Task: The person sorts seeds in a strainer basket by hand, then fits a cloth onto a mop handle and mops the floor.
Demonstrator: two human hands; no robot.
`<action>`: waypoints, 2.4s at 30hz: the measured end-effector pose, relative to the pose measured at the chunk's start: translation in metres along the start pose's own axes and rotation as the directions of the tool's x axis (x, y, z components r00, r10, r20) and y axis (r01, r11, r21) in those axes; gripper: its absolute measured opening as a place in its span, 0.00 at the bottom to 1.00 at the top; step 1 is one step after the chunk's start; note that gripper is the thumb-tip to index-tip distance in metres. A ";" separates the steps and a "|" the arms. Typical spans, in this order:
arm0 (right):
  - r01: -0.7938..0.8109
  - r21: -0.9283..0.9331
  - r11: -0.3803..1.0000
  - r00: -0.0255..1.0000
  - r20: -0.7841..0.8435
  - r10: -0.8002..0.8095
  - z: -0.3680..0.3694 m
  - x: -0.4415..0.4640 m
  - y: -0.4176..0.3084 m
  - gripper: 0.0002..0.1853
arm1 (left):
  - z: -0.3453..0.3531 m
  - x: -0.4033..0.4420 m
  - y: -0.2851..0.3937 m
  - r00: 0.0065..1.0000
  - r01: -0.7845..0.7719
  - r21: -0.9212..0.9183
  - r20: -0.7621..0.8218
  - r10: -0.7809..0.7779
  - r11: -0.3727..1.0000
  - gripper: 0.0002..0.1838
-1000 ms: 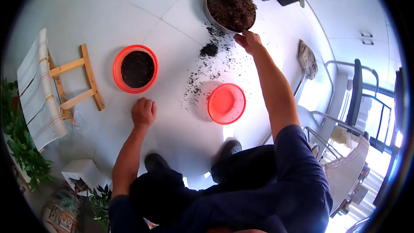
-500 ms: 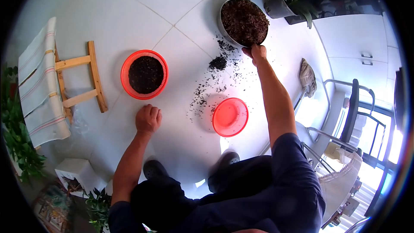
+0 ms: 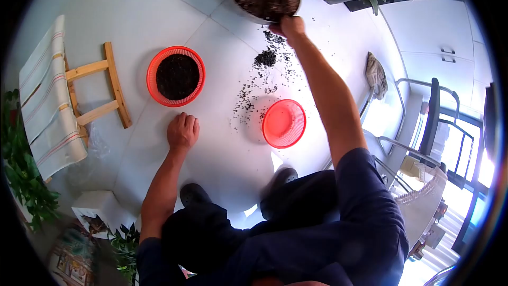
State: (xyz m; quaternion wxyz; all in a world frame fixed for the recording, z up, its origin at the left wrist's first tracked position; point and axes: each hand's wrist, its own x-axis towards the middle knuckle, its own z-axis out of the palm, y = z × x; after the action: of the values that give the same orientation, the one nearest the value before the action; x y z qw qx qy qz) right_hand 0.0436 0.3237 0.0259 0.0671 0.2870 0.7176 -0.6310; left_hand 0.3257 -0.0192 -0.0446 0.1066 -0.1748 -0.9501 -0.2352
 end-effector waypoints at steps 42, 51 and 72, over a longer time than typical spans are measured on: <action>-0.506 -0.725 0.467 0.759 -0.632 -0.160 -0.329 -0.355 0.257 0.27 | -0.027 0.018 -0.012 0.756 0.205 -0.145 0.651 -0.063 0.968 0.11; -0.593 -0.532 0.605 0.739 -0.658 0.145 -0.383 -0.327 0.316 0.19 | -0.092 0.113 0.093 0.591 0.018 -0.035 0.806 0.018 0.999 0.14; 0.080 -0.773 0.629 0.859 -0.266 -0.437 -0.284 -0.398 0.114 0.12 | -0.025 0.176 0.096 0.551 -0.187 -0.013 0.827 0.115 0.982 0.16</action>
State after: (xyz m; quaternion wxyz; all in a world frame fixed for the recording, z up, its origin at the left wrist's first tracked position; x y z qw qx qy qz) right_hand 0.5043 0.4662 0.1650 -0.0765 0.2571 0.9406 -0.2083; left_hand 0.2040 0.0980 0.0662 -0.3221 -0.3409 -0.8796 -0.0799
